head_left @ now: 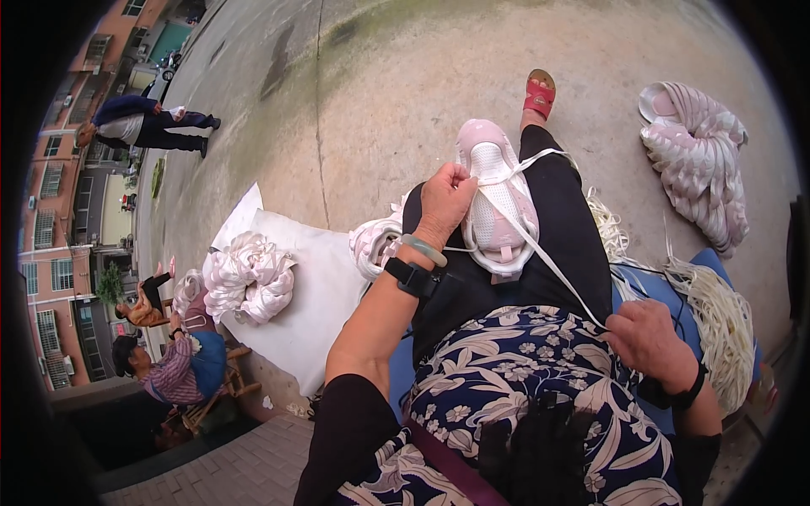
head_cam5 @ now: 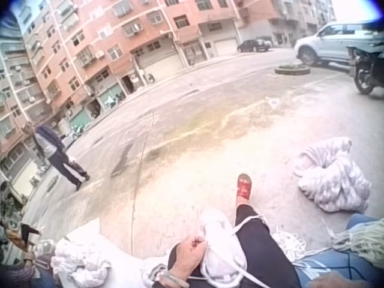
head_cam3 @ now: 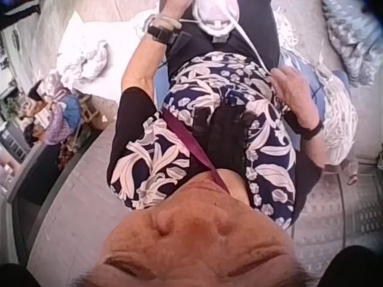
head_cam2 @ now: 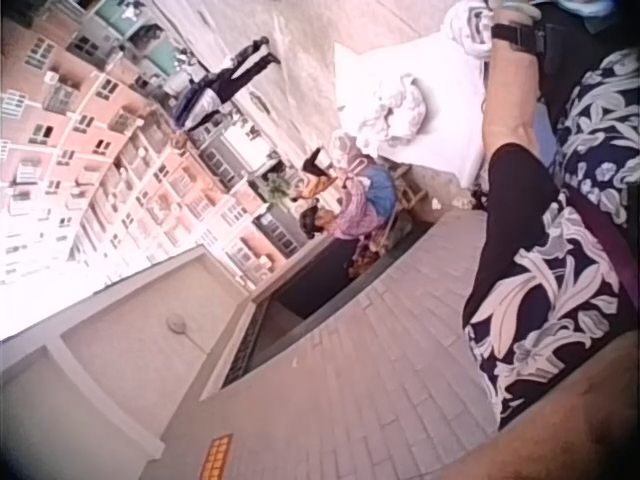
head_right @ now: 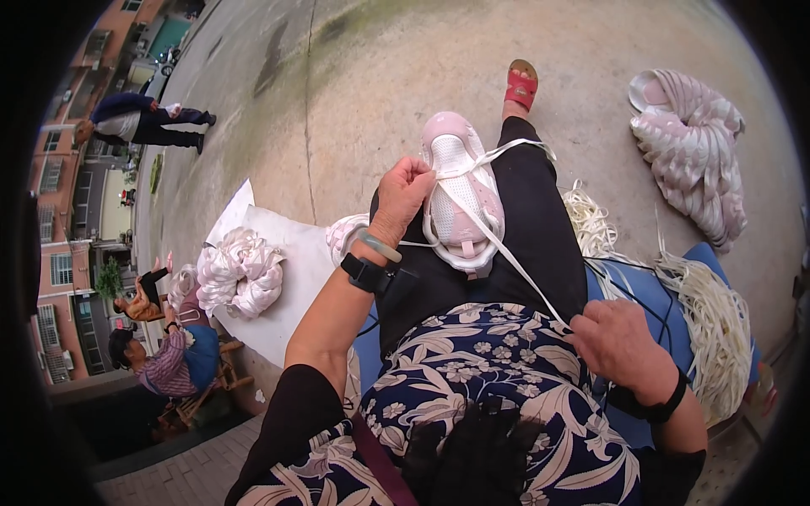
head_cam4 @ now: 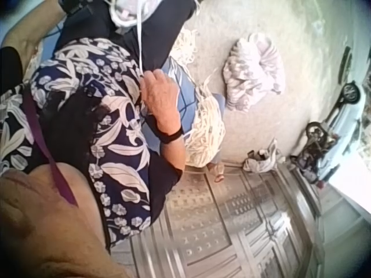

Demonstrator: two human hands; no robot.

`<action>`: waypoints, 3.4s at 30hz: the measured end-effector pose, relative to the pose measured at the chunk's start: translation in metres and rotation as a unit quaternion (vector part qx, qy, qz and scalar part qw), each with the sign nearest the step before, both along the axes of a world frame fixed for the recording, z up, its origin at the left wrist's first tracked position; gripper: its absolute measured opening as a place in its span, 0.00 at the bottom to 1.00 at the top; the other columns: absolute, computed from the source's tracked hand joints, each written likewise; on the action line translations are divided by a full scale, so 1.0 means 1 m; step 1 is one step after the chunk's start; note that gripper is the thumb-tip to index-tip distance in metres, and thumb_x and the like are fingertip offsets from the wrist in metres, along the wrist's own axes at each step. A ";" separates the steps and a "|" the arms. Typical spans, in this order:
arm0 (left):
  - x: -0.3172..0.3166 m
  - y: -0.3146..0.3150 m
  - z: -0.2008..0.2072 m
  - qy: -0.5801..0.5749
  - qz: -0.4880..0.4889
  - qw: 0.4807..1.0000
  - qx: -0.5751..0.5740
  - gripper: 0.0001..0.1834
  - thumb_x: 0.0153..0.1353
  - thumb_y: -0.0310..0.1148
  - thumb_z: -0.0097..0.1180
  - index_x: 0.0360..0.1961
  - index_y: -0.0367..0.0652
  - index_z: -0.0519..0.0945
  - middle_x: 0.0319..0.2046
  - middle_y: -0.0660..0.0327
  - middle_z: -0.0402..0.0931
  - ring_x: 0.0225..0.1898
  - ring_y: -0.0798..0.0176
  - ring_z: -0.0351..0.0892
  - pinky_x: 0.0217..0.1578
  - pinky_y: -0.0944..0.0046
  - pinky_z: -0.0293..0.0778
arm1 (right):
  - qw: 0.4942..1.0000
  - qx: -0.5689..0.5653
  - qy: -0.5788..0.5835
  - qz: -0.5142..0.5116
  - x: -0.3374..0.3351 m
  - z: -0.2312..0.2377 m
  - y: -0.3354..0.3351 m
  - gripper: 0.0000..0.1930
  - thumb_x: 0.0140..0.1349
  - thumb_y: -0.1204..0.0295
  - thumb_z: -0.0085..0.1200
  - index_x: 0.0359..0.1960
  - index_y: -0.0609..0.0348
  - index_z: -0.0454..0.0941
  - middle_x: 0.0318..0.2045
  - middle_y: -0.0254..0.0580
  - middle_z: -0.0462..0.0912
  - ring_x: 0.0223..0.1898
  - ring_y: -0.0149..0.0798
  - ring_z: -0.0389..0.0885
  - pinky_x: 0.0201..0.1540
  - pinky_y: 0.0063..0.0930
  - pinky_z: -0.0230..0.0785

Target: Thread laces through the eyelets of a new shoe and tie them.

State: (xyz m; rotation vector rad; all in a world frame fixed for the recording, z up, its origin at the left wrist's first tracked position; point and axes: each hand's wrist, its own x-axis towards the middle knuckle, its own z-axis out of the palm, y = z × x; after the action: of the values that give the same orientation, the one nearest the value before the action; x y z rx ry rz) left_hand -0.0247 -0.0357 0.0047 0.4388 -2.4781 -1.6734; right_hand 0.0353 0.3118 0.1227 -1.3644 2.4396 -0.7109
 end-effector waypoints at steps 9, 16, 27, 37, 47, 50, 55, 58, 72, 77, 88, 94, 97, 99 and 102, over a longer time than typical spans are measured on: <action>-0.002 0.027 0.024 0.079 -0.039 0.947 -0.310 0.20 0.41 0.36 0.61 0.35 0.40 0.70 0.34 0.55 0.70 0.38 0.53 0.68 0.40 0.57 0.66 | 0.971 -0.157 -0.070 -0.164 -0.085 -0.076 -0.100 0.14 0.51 0.67 0.55 0.39 0.58 0.70 0.27 0.44 0.74 0.28 0.45 0.75 0.30 0.35 0.66; -0.011 0.026 0.012 0.090 -0.074 0.930 -0.349 0.41 0.39 0.40 0.64 0.53 0.36 0.59 0.51 0.47 0.61 0.52 0.45 0.60 0.53 0.52 0.57 | 0.980 -0.102 -0.095 -0.141 -0.117 -0.103 -0.147 0.40 0.41 0.51 0.61 0.53 0.62 0.62 0.38 0.50 0.74 0.41 0.50 0.74 0.42 0.39 0.66; -0.019 0.012 0.002 0.024 -0.129 0.979 -0.153 0.51 0.36 0.37 0.68 0.59 0.32 0.51 0.54 0.44 0.59 0.57 0.50 0.60 0.57 0.60 0.58 | 0.973 -0.038 -0.153 -0.166 -0.120 -0.098 -0.152 0.21 0.41 0.65 0.58 0.36 0.65 0.69 0.34 0.56 0.74 0.40 0.54 0.73 0.42 0.41 0.66; -0.016 0.032 0.007 0.002 -0.082 0.973 -0.216 0.50 0.36 0.40 0.63 0.59 0.35 0.49 0.55 0.43 0.55 0.54 0.40 0.58 0.55 0.51 0.56 | 0.977 -0.090 -0.060 -0.181 -0.107 -0.106 -0.159 0.18 0.45 0.72 0.53 0.38 0.65 0.65 0.32 0.56 0.72 0.38 0.56 0.72 0.41 0.44 0.65; -0.024 0.043 0.016 -0.092 -0.062 0.962 -0.249 0.50 0.37 0.41 0.60 0.61 0.39 0.48 0.59 0.45 0.53 0.51 0.40 0.59 0.52 0.48 0.56 | 0.964 -0.073 0.019 -0.257 -0.090 -0.114 -0.162 0.15 0.46 0.72 0.52 0.36 0.64 0.65 0.33 0.54 0.71 0.36 0.54 0.73 0.38 0.43 0.67; -0.021 0.046 0.017 -0.064 -0.053 0.961 -0.264 0.49 0.38 0.40 0.60 0.62 0.40 0.49 0.59 0.46 0.53 0.52 0.41 0.59 0.52 0.48 0.54 | 0.964 -0.065 0.033 -0.257 -0.091 -0.115 -0.165 0.14 0.47 0.72 0.51 0.34 0.63 0.65 0.33 0.54 0.71 0.35 0.54 0.74 0.37 0.43 0.68; -0.019 0.043 0.017 -0.051 -0.048 0.967 -0.245 0.49 0.38 0.39 0.59 0.62 0.41 0.49 0.59 0.46 0.53 0.52 0.41 0.59 0.52 0.48 0.54 | 0.968 -0.029 0.033 -0.249 -0.094 -0.111 -0.169 0.14 0.47 0.72 0.50 0.35 0.64 0.65 0.34 0.56 0.71 0.35 0.55 0.75 0.39 0.43 0.68; -0.016 0.043 0.016 -0.046 -0.038 0.967 -0.247 0.48 0.38 0.39 0.59 0.61 0.42 0.49 0.58 0.47 0.54 0.51 0.41 0.60 0.51 0.47 0.55 | 0.969 -0.031 0.017 -0.245 -0.096 -0.109 -0.169 0.15 0.47 0.71 0.49 0.36 0.65 0.66 0.34 0.58 0.72 0.36 0.57 0.74 0.40 0.44 0.68; -0.006 0.028 -0.001 -0.024 0.000 0.975 -0.220 0.47 0.39 0.38 0.60 0.61 0.42 0.51 0.57 0.52 0.56 0.51 0.43 0.61 0.49 0.47 0.57 | 0.964 -0.007 -0.124 -0.235 -0.103 -0.090 -0.176 0.14 0.45 0.69 0.52 0.30 0.68 0.70 0.31 0.60 0.75 0.37 0.58 0.75 0.41 0.43 0.67; -0.017 0.024 0.008 -0.081 -0.047 0.983 -0.156 0.47 0.38 0.42 0.61 0.60 0.40 0.53 0.52 0.49 0.64 0.51 0.42 0.63 0.50 0.48 0.59 | 0.954 -0.037 -0.151 -0.256 -0.111 -0.093 -0.172 0.14 0.45 0.69 0.52 0.31 0.67 0.70 0.28 0.57 0.76 0.35 0.56 0.76 0.39 0.41 0.67; -0.016 0.045 0.018 0.031 -0.065 0.961 -0.267 0.38 0.44 0.43 0.56 0.55 0.37 0.60 0.49 0.47 0.63 0.48 0.46 0.63 0.47 0.51 0.61 | 0.953 -0.057 -0.142 -0.263 -0.133 -0.114 -0.152 0.14 0.40 0.74 0.51 0.31 0.66 0.73 0.16 0.43 0.72 0.18 0.37 0.71 0.23 0.30 0.63; -0.013 0.046 0.012 0.238 -0.141 0.886 -0.372 0.08 0.46 0.29 0.49 0.29 0.39 0.73 0.32 0.53 0.68 0.37 0.51 0.68 0.39 0.57 0.64 | 0.939 -0.195 -0.155 -0.236 -0.107 -0.103 -0.172 0.14 0.42 0.68 0.56 0.29 0.65 0.74 0.18 0.42 0.73 0.20 0.36 0.71 0.25 0.28 0.64; -0.013 0.041 0.012 0.264 -0.130 0.877 -0.381 0.05 0.47 0.31 0.49 0.23 0.42 0.75 0.27 0.53 0.69 0.33 0.52 0.70 0.34 0.57 0.67 | 0.951 -0.151 -0.113 -0.247 -0.117 -0.120 -0.170 0.15 0.46 0.63 0.57 0.25 0.64 0.71 0.17 0.43 0.70 0.20 0.39 0.69 0.24 0.30 0.61; -0.011 0.045 0.010 0.235 -0.144 0.883 -0.380 0.05 0.47 0.31 0.49 0.23 0.42 0.75 0.26 0.53 0.70 0.32 0.51 0.71 0.33 0.56 0.68 | 0.959 -0.157 -0.082 -0.219 -0.107 -0.108 -0.170 0.14 0.50 0.64 0.54 0.25 0.64 0.70 0.19 0.47 0.69 0.22 0.45 0.70 0.25 0.33 0.61; -0.015 0.051 0.007 0.198 -0.166 0.895 -0.363 0.05 0.48 0.30 0.49 0.23 0.41 0.76 0.24 0.49 0.72 0.29 0.47 0.75 0.28 0.54 0.71 | 0.950 -0.209 0.004 -0.230 -0.106 -0.128 -0.163 0.12 0.52 0.66 0.51 0.27 0.65 0.69 0.23 0.49 0.70 0.23 0.45 0.70 0.25 0.34 0.61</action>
State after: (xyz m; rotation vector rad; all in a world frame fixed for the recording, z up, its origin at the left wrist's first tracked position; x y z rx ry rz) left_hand -0.0397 0.0153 0.0113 -0.3890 -2.6768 -0.6691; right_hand -0.0703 0.1490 -0.0051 -0.9032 2.7478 -1.4001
